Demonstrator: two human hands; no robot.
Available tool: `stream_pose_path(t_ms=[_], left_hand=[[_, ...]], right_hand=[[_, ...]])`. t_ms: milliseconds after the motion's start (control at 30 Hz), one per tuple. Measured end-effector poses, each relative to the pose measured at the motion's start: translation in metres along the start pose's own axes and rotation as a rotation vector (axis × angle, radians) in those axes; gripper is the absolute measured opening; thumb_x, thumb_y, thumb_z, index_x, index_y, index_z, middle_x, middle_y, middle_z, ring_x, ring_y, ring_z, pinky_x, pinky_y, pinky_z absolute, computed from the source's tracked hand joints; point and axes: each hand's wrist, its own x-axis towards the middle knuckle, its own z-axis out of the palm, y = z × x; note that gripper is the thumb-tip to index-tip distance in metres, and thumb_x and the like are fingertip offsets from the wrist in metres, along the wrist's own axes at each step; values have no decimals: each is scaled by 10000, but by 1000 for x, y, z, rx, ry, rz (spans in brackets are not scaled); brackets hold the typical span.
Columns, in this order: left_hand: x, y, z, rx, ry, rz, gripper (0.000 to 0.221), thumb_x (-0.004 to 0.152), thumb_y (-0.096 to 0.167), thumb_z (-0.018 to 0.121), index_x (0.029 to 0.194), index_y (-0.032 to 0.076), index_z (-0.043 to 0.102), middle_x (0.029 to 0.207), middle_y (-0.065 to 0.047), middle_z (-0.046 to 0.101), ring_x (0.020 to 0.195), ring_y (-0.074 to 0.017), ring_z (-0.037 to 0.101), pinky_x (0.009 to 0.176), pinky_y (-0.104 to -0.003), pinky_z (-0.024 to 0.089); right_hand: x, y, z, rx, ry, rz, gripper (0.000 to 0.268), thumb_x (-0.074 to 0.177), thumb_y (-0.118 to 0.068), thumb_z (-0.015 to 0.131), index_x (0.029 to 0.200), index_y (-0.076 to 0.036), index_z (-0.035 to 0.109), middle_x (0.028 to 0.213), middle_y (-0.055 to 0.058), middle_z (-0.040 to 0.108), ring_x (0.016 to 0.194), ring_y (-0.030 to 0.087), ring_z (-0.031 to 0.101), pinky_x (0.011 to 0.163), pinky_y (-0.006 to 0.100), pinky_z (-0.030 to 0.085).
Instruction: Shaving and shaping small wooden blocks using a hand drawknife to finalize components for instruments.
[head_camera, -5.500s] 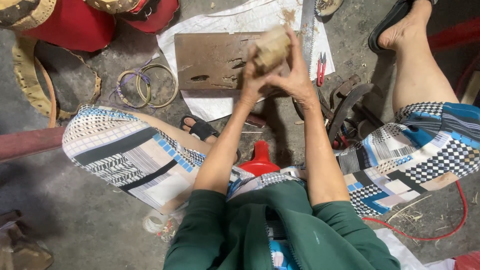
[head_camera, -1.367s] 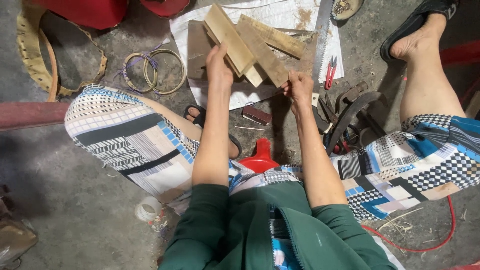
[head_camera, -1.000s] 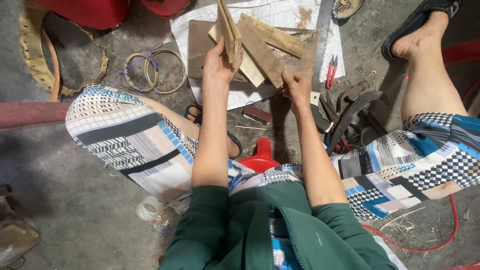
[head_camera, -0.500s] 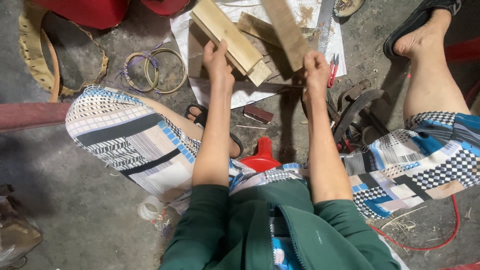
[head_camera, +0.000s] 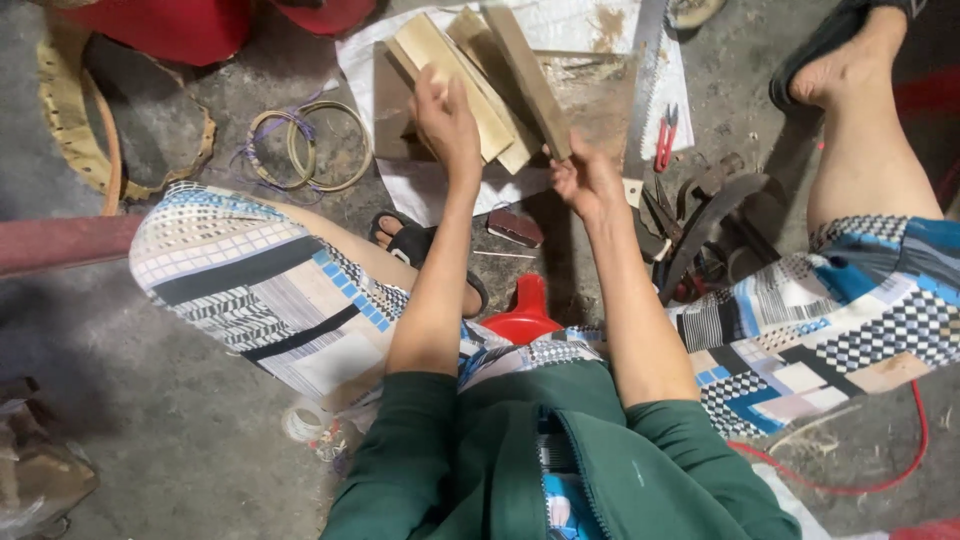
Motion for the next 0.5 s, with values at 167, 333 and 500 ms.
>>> stream_pose_path(t_ms=[167,333,500], left_hand=[[1,63,-3,-777,-835,-614,1193,640,322,912,1582,101,214,1695,-179,124,1531,-430,229,1200,-670,210],[-12,59,0,-749,-968,-212,388,842,132,861,1169,59,667,1140,-108,738,1062,-270,693,970,-461,589],[-24,76,0,-704,-1140,214,510,935,-153,678,1351,139,642,1340,-84,649,1288,-279,586,1095,-404,603]], right_hand=[[-19,-4,7,366,-828,381,143,955,-7,555,1085,44,584,662,22,566,549,118,571,512,229,541],[-24,-6,3,204,-525,267,300,1055,-334,468,1053,-52,569,615,-17,514,461,104,482,427,219,425],[-18,-22,-5,259,-373,103,345,1049,-442,528,1027,-103,584,752,125,728,545,213,670,510,321,578]])
